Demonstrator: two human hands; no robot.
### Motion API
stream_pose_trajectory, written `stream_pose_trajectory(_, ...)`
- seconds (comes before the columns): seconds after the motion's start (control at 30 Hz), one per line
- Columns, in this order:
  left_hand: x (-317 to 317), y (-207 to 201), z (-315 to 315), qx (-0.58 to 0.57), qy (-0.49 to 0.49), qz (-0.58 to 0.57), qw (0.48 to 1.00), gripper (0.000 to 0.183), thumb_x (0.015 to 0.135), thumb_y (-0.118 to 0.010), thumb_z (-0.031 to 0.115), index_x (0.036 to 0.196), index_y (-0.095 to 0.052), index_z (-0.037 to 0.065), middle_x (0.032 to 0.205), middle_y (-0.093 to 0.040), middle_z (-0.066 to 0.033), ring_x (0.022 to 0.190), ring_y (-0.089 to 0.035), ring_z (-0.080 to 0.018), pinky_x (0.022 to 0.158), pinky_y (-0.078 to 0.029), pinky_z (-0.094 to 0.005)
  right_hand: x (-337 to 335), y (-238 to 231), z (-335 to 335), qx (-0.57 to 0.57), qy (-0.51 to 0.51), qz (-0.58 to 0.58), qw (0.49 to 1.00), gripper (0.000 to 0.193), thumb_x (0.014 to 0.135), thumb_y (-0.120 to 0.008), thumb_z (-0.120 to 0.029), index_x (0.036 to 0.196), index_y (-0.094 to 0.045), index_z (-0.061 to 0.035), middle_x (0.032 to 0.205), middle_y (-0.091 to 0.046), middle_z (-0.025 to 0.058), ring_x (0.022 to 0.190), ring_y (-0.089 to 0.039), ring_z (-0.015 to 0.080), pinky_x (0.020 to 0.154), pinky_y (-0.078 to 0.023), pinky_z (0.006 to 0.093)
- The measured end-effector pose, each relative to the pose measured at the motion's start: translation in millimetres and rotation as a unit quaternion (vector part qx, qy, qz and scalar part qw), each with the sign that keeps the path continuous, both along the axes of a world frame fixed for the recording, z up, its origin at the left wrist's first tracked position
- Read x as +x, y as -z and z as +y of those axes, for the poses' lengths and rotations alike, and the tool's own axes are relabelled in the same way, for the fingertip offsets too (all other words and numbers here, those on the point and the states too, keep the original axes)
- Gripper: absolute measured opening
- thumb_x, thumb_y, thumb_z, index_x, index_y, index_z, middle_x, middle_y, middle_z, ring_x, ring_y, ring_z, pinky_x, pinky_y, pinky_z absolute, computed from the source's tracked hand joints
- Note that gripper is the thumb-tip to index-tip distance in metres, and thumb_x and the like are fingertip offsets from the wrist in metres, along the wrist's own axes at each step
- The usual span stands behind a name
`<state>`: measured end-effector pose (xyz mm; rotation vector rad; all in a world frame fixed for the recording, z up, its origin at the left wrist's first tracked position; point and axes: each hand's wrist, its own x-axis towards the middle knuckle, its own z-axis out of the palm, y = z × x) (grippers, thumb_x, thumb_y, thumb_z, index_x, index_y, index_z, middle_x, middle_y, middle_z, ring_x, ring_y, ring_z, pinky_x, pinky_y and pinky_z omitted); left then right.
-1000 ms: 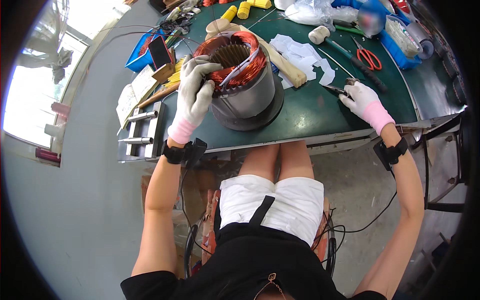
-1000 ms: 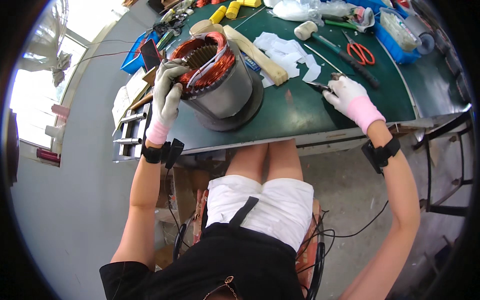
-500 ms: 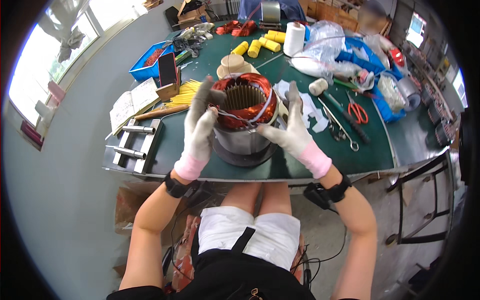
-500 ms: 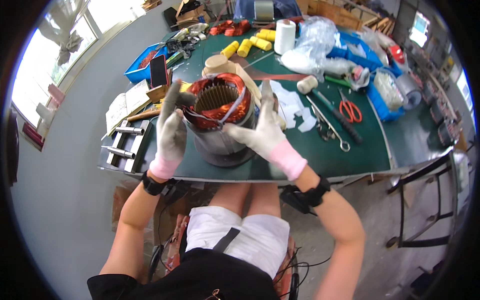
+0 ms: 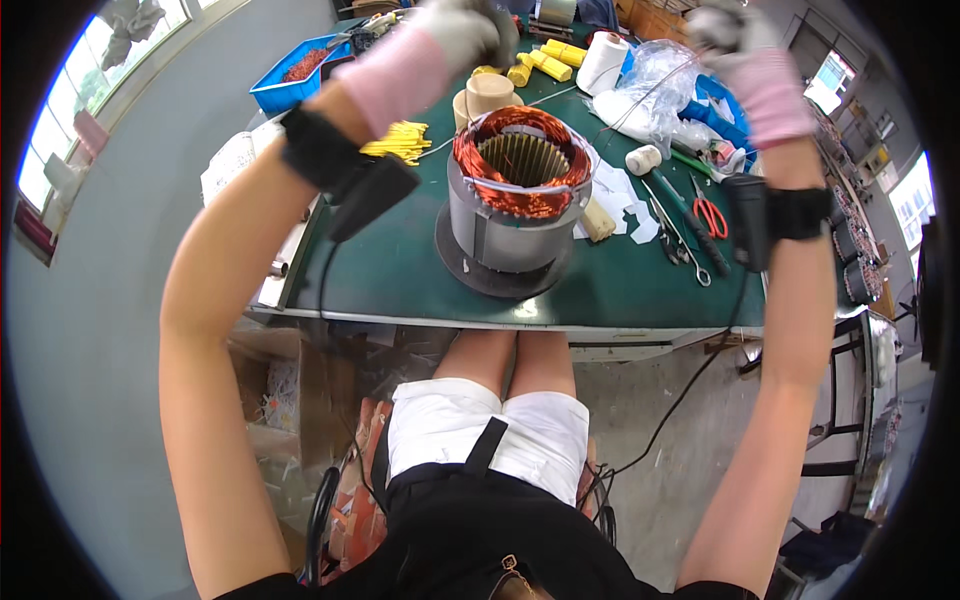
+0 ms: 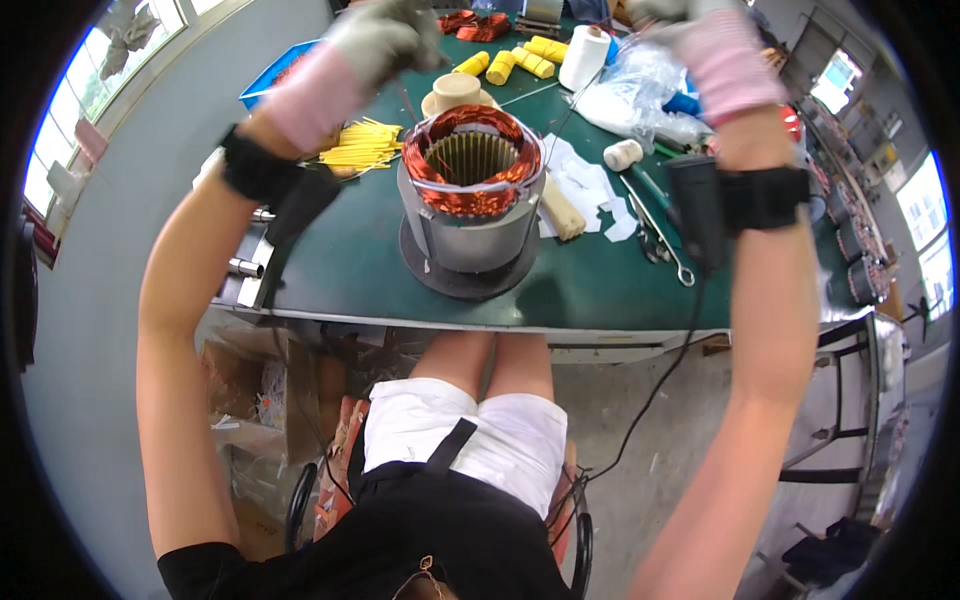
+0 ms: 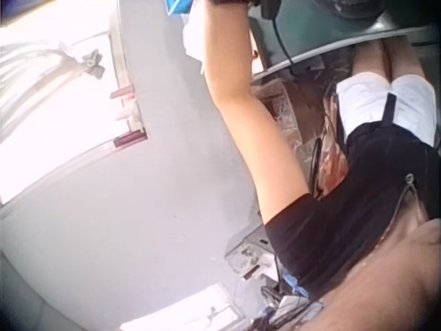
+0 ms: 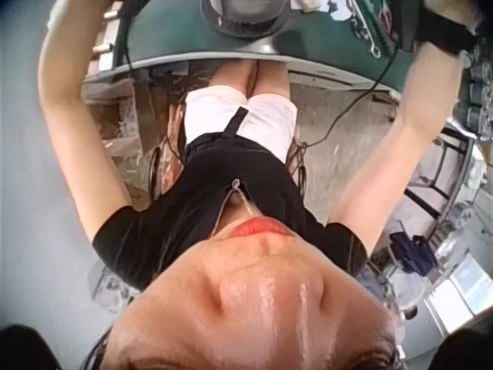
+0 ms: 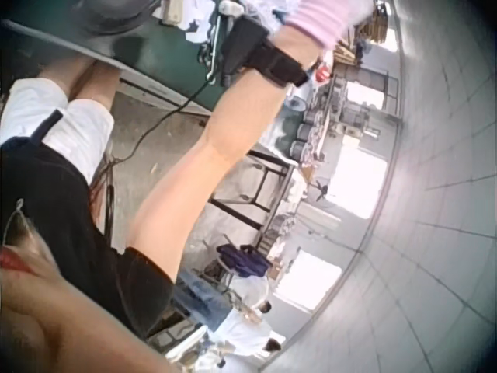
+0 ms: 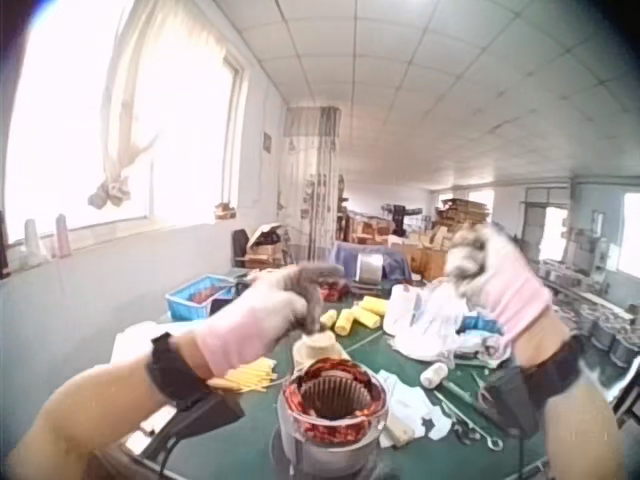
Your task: Winding and securing copper coils on a motor stator using thread and a needle tool.
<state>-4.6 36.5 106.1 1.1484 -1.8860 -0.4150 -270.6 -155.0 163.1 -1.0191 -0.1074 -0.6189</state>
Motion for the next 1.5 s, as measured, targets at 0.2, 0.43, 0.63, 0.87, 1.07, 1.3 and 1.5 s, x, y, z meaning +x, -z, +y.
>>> stream_pose_trajectory(0.2,45.9,6.2,137.2,-0.197,-0.034,0.448,0.871,0.050,0.081,-0.039,0.001,0.131,-0.039,-0.001,0.103,-0.048,-0.0074,0.087,-0.048,-0.0149,0.086,-0.043,-0.0275,-117.9,3.5,105.8,-0.193,0.513,-0.162,0.821,0.017,0.090,-0.048,-0.017,0.095,-0.058,-0.0040,0.083,-0.058,0.0040,0.076,-0.058,0.0152,0.075,-0.049,0.0296)
stream_pose_trajectory(0.43,-3.6,170.6,67.1,0.050,-0.220,0.474,0.851,0.043,0.099,-0.032,0.027,0.131,-0.041,0.002,0.131,-0.045,-0.0110,0.124,-0.037,-0.0169,0.104,-0.029,-0.0293,1.9,235.7,219.7,-0.250,0.420,0.278,0.827,0.053,0.089,-0.048,-0.017,0.135,-0.032,0.0030,0.125,-0.047,0.0166,0.114,-0.047,0.0235,0.101,-0.034,0.0338)
stream_pose_trajectory(0.63,-59.4,226.4,37.3,0.002,-0.261,0.415,0.871,0.046,0.098,-0.028,0.031,0.135,-0.033,0.002,0.135,-0.040,-0.0119,0.122,-0.037,-0.0206,0.104,-0.027,-0.0311,51.4,259.2,227.1,-0.299,0.427,0.226,0.823,0.072,0.082,-0.050,-0.005,0.142,-0.011,0.0015,0.141,-0.023,0.0171,0.129,-0.030,0.0249,0.106,-0.027,0.0342)
stream_pose_trajectory(0.87,-52.4,213.4,87.1,0.061,-0.270,0.372,0.886,0.043,0.083,-0.051,0.017,0.120,-0.044,-0.003,0.114,-0.051,-0.0161,0.101,-0.051,-0.0204,0.092,-0.040,-0.0322,20.3,228.0,169.4,-0.346,0.430,0.289,0.782,0.048,0.090,-0.045,-0.021,0.130,-0.037,0.0035,0.124,-0.043,0.0149,0.114,-0.042,0.0224,0.098,-0.034,0.0325)
stream_pose_trajectory(1.07,-15.9,206.6,72.8,0.050,-0.162,0.386,0.907,0.048,0.090,-0.042,0.021,0.131,-0.037,-0.003,0.126,-0.046,-0.0134,0.117,-0.041,-0.0186,0.100,-0.031,-0.0296,11.9,219.5,177.9,-0.254,0.399,0.222,0.853,0.028,0.090,-0.046,-0.012,0.112,-0.051,0.0038,0.104,-0.053,0.0072,0.092,-0.053,0.0117,0.082,-0.044,0.0250)
stream_pose_trajectory(1.3,-51.3,196.7,91.1,0.052,-0.222,0.293,0.928,0.053,0.082,-0.048,0.011,0.131,-0.032,-0.001,0.119,-0.045,-0.0128,0.109,-0.044,-0.0199,0.097,-0.035,-0.0315,25.7,194.8,156.6,-0.324,0.387,0.222,0.834,0.031,0.088,-0.054,-0.017,0.110,-0.051,0.0048,0.098,-0.055,0.0070,0.086,-0.053,0.0108,0.077,-0.045,0.0240)
stream_pose_trajectory(1.5,-87.4,198.0,114.5,0.060,-0.164,0.352,0.920,0.057,0.078,-0.049,0.007,0.132,-0.031,0.002,0.120,-0.041,-0.0107,0.107,-0.043,-0.0183,0.096,-0.036,-0.0311,34.6,193.1,155.5,-0.190,0.444,0.162,0.861,0.043,0.083,-0.056,-0.013,0.120,-0.042,0.0038,0.111,-0.051,0.0134,0.095,-0.052,0.0160,0.083,-0.045,0.0278)
